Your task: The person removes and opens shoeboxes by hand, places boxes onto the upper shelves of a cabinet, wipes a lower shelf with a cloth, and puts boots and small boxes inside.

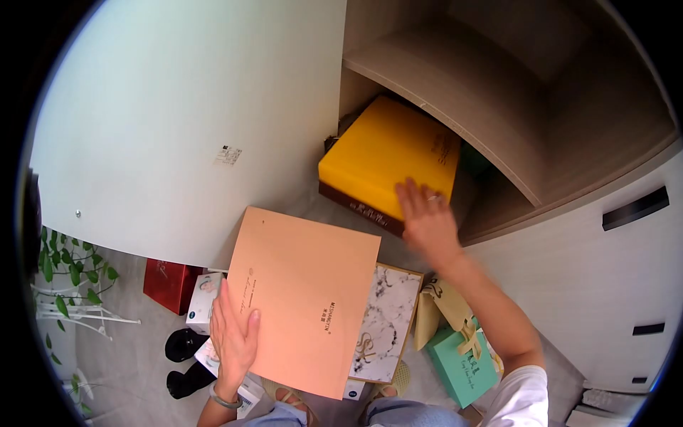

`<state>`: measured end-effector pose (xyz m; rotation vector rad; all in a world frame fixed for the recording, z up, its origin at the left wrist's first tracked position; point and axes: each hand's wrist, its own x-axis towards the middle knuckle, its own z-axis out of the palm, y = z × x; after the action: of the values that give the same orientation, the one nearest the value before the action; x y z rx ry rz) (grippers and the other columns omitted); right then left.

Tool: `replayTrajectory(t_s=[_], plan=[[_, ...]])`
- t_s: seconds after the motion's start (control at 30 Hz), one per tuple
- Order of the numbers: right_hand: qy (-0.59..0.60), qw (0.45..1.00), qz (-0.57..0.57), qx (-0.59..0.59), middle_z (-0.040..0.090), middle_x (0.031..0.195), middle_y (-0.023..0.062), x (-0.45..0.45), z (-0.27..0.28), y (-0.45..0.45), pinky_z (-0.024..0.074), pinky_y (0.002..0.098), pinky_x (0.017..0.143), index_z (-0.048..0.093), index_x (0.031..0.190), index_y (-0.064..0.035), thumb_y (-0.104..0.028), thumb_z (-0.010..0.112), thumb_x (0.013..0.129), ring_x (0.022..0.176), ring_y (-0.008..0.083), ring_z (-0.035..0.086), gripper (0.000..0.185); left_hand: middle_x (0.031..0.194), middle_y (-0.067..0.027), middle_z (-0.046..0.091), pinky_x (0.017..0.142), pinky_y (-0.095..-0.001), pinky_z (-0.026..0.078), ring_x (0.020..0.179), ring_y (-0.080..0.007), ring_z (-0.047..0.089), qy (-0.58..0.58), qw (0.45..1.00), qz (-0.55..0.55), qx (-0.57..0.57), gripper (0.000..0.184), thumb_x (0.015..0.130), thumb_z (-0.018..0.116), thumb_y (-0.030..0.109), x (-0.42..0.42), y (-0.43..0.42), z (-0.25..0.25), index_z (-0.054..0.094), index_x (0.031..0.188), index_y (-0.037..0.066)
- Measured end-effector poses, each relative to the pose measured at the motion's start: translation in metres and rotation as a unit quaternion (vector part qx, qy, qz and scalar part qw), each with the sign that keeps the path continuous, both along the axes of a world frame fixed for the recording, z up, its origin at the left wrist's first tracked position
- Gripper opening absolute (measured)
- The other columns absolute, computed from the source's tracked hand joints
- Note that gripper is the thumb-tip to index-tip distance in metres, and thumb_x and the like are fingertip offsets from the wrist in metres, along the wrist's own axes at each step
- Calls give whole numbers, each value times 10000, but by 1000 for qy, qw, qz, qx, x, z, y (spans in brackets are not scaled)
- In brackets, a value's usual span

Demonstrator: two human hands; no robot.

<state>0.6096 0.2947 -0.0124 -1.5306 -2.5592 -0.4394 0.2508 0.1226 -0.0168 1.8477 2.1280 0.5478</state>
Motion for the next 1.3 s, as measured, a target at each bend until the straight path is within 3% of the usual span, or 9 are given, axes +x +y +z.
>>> replayTrajectory(t_s=[0.17, 0.37, 0.43, 0.47, 0.53, 0.63, 0.77, 0.93, 1.3], plan=[[-50, 998, 27, 17, 475, 1405, 185, -6, -34, -10, 412, 452, 982, 448, 1368, -11, -103, 739, 597, 1140, 312, 515, 829, 1269, -240, 469, 966, -477, 369, 1150, -410, 482, -2, 1000, 4, -3, 822, 869, 633, 350, -2, 1, -2, 242, 1499, -4], [271, 950, -150, -33, 466, 1396, 145, 7, -31, -9, 359, 434, 1014, 458, 1366, -55, -269, 748, 748, 1207, 346, 437, 715, 1265, -239, 470, 968, -479, 366, 1155, -411, 481, -10, 1000, 9, -8, 831, 864, 637, 350, -1, 1, 0, 236, 1501, -3], [512, 776, -365, -50, 489, 1392, 77, 22, -71, -9, 344, 408, 1016, 463, 1370, -110, -392, 748, 801, 1224, 286, 444, 696, 1267, -238, 469, 968, -481, 366, 1155, -412, 480, 3, 1000, 6, -9, 831, 865, 635, 353, 0, 0, -1, 234, 1503, 0], [512, 776, -365, -49, 489, 1392, 77, 26, -81, -7, 344, 408, 1016, 463, 1370, -110, -392, 748, 801, 1224, 286, 444, 696, 1267, -238, 469, 968, -481, 366, 1155, -412, 480, 2, 1000, 6, -8, 831, 865, 635, 353, 0, 0, -2, 234, 1503, 0], [790, 417, -273, -357, 535, 1334, 52, 30, -88, -8, 344, 420, 1044, 445, 1386, -133, -470, 668, 859, 1229, 240, 475, 664, 1268, -237, 469, 966, -483, 367, 1156, -412, 481, 7, 1000, 4, 1, 832, 866, 634, 358, 0, 0, -1, 234, 1504, 3], [839, 318, -242, -370, 547, 1329, 61, 23, -88, -8, 352, 438, 1040, 457, 1374, -152, -465, 686, 828, 1228, 239, 492, 670, 1272, -236, 468, 966, -482, 367, 1157, -411, 481, 0, 1000, 5, -5, 831, 867, 633, 360, 0, 1, -1, 235, 1503, 3], [844, 326, -249, -345, 547, 1335, 66, 24, -75, -1, 357, 470, 1040, 481, 1346, -157, -423, 682, 817, 1233, 245, 498, 625, 1274, -235, 470, 967, -483, 366, 1156, -410, 480, 6, 1000, 4, 8, 826, 867, 632, 363, -2, 1, -2, 242, 1500, 1], [899, 173, -201, -348, 566, 1293, 68, 46, -24, 2, 400, 515, 999, 541, 1273, -149, -356, 664, 763, 1190, 272, 523, 564, 1277, -241, 479, 933, -499, 430, 1134, -436, 515, -31, 999, 0, 12, 813, 859, 654, 336, -2, -1, 1, 261, 1490, 5], [888, 149, -201, -386, 573, 1320, 72, 32, 60, -91, 388, 492, 1033, 546, 1299, -127, -397, 611, 797, 1238, 279, 511, 573, 1353, -271, 445, 860, -505, 501, 1088, -485, 567, -89, 995, -9, -39, 834, 865, 680, 291, 16, -10, 17, 220, 1493, -7]])
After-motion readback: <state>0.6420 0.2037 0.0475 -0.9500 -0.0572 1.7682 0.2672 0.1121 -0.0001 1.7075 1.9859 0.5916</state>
